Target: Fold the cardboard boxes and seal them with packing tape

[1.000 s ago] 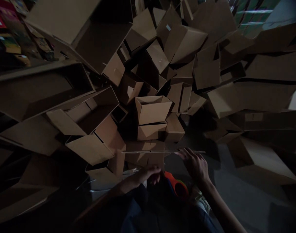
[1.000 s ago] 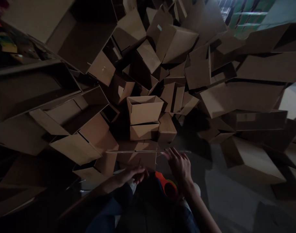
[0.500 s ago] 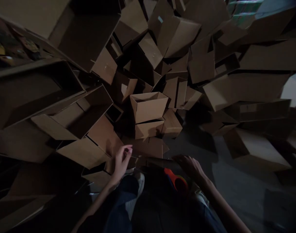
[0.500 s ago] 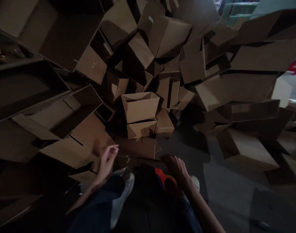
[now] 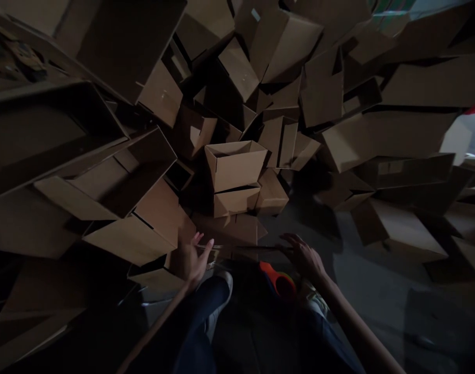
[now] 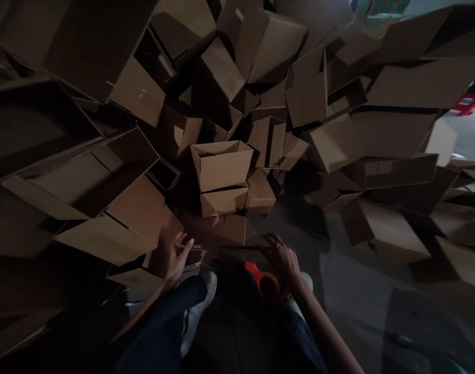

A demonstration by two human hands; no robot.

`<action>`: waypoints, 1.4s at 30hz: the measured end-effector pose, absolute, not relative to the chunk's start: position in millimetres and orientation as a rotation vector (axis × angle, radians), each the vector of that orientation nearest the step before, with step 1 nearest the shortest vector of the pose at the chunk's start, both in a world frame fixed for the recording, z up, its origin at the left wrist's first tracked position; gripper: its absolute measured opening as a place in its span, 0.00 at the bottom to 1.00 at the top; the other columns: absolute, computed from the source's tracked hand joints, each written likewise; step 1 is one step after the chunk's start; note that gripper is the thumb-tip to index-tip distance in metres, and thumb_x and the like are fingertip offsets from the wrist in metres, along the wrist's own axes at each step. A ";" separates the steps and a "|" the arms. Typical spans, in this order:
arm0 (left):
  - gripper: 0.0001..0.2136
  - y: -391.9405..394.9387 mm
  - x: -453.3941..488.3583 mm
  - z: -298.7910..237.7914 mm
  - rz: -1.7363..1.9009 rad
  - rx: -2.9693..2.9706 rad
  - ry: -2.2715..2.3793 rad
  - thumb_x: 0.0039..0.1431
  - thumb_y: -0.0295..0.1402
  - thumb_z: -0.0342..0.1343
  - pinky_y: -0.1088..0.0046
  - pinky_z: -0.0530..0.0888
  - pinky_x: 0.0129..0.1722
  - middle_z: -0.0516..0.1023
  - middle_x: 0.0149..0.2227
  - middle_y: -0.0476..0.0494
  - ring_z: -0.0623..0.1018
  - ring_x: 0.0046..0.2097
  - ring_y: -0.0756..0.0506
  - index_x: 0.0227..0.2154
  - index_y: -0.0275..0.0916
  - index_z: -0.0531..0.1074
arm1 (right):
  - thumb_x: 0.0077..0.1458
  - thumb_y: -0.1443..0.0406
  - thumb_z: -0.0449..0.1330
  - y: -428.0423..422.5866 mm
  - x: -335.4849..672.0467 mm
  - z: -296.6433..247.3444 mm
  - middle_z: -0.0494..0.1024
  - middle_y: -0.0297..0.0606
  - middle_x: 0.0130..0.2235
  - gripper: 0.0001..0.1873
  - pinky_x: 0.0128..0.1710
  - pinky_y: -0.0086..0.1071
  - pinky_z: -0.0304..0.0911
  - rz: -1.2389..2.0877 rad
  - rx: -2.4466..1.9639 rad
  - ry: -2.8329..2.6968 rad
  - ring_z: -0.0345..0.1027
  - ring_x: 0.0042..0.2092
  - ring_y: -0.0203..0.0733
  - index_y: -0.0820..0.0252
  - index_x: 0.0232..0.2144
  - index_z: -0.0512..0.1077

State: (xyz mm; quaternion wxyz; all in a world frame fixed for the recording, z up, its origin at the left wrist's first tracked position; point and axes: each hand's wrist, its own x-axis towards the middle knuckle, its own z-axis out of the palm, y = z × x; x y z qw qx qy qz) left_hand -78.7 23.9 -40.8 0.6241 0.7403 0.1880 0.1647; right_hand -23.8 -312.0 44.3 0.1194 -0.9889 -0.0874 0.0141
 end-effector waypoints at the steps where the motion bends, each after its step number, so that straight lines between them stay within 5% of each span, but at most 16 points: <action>1: 0.28 22.6 -78.0 -43.2 0.373 1.653 0.468 0.59 0.50 0.60 0.58 0.65 0.66 0.70 0.61 0.33 0.68 0.65 0.36 0.57 0.41 0.63 | 0.66 0.52 0.52 -311.7 -24.0 45.5 0.73 0.38 0.60 0.21 0.38 0.37 0.72 0.029 -2.885 -0.207 0.78 0.46 0.48 0.49 0.55 0.74; 9: 0.24 30.8 -72.8 -50.7 0.361 1.648 0.400 0.60 0.47 0.61 0.55 0.61 0.67 0.72 0.60 0.39 0.69 0.65 0.40 0.56 0.45 0.68 | 0.60 0.43 0.53 -313.7 -22.2 19.9 0.66 0.46 0.64 0.30 0.58 0.60 0.58 -0.324 -2.800 0.025 0.59 0.64 0.59 0.51 0.55 0.73; 14: 0.26 37.1 -71.7 -51.8 0.316 1.675 0.339 0.60 0.49 0.60 0.58 0.63 0.66 0.73 0.60 0.39 0.69 0.65 0.41 0.57 0.44 0.69 | 0.57 0.38 0.50 -323.1 -14.0 -6.4 0.68 0.46 0.63 0.36 0.62 0.59 0.55 -0.090 -2.699 0.173 0.52 0.68 0.59 0.53 0.55 0.72; 19: 0.26 32.9 -70.2 -47.1 0.327 1.671 0.342 0.59 0.49 0.60 0.58 0.64 0.66 0.73 0.59 0.37 0.70 0.64 0.39 0.56 0.42 0.69 | 0.54 0.38 0.54 -327.9 -12.8 -9.3 0.72 0.41 0.59 0.31 0.60 0.55 0.58 -0.059 -2.657 0.091 0.54 0.66 0.58 0.46 0.50 0.76; 23: 0.24 33.7 -71.3 -43.5 0.298 1.708 0.330 0.61 0.46 0.60 0.61 0.63 0.66 0.72 0.61 0.38 0.69 0.65 0.40 0.57 0.44 0.67 | 0.54 0.37 0.52 -324.1 -15.9 -0.2 0.70 0.43 0.61 0.35 0.60 0.55 0.58 0.023 -2.656 0.189 0.54 0.66 0.58 0.50 0.52 0.76; 31: 0.25 36.8 -70.7 -44.1 0.280 1.720 0.331 0.60 0.47 0.60 0.60 0.62 0.67 0.73 0.60 0.40 0.70 0.64 0.41 0.57 0.44 0.67 | 0.56 0.38 0.49 -316.3 -20.6 16.5 0.69 0.44 0.62 0.35 0.62 0.66 0.52 0.126 -2.664 0.241 0.52 0.67 0.59 0.53 0.53 0.74; 35: 0.26 36.3 -70.4 -45.2 0.311 1.655 0.324 0.57 0.49 0.61 0.55 0.61 0.66 0.75 0.58 0.38 0.71 0.63 0.38 0.55 0.43 0.69 | 0.62 0.43 0.47 -322.8 -21.1 14.0 0.68 0.43 0.64 0.30 0.57 0.83 0.38 0.094 -2.724 0.030 0.52 0.67 0.62 0.49 0.56 0.70; 42: 0.25 35.1 -70.8 -46.6 0.340 1.655 0.322 0.58 0.51 0.61 0.54 0.62 0.66 0.75 0.58 0.38 0.71 0.63 0.39 0.55 0.44 0.70 | 0.63 0.60 0.56 -340.1 -25.5 15.5 0.72 0.43 0.61 0.24 0.59 0.79 0.43 0.072 -2.892 -0.321 0.64 0.62 0.58 0.47 0.61 0.66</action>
